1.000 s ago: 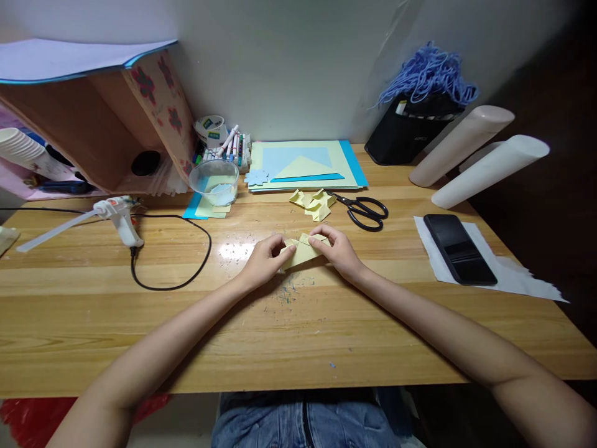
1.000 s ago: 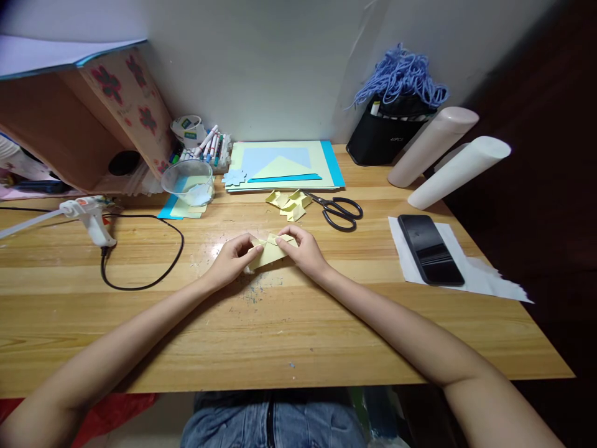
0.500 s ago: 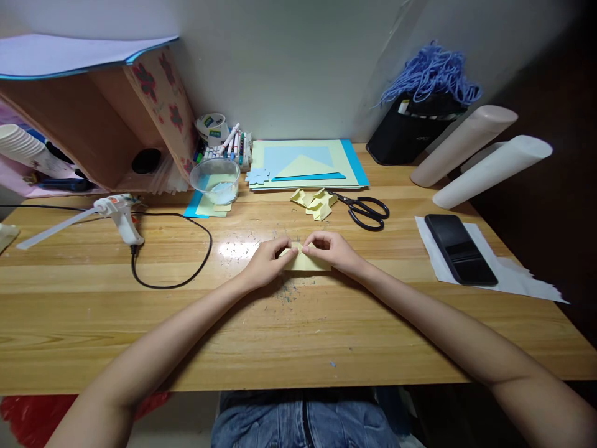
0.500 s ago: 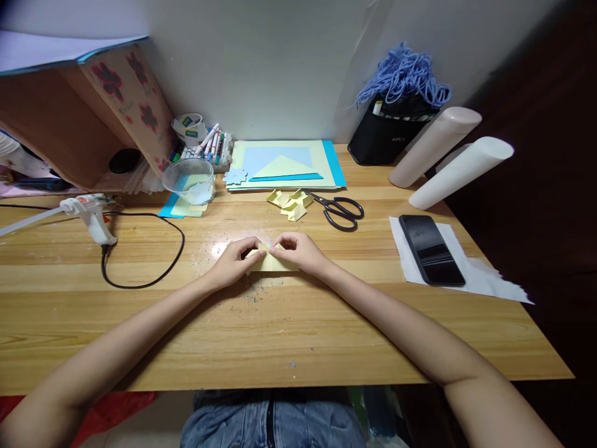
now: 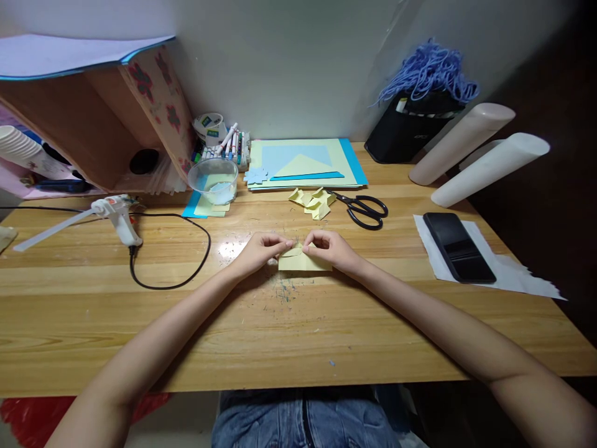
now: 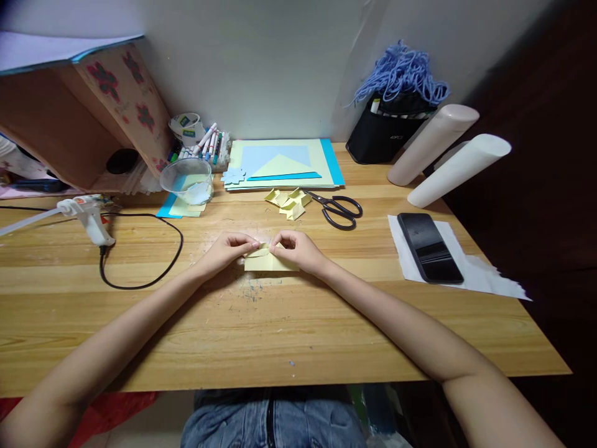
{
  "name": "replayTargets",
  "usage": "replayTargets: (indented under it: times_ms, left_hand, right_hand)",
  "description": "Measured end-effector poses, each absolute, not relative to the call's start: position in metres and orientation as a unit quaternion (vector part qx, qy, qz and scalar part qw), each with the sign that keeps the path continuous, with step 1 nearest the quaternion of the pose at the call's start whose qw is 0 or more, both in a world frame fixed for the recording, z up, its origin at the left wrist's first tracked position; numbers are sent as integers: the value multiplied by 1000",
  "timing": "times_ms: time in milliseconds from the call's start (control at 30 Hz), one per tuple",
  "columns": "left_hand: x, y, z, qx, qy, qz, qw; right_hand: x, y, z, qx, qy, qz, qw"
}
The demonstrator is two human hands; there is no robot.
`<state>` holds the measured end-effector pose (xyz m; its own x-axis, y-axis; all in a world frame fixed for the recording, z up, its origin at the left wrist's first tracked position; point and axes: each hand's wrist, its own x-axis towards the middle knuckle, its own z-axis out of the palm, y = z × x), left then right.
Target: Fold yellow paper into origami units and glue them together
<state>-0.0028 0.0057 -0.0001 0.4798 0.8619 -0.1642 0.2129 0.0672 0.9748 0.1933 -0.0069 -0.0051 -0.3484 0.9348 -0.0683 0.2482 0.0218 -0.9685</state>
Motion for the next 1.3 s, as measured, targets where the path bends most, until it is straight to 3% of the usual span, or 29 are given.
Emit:
replayTargets:
  times_ms: [867, 1300]
  left_hand:
    - [-6, 10, 9, 660, 393, 127, 628]
    - [-11, 13, 10, 660, 378, 120, 638]
  right_hand:
    - [200, -9, -8, -377, -705, 542, 259]
    - [201, -10, -10, -379, -708, 526, 280]
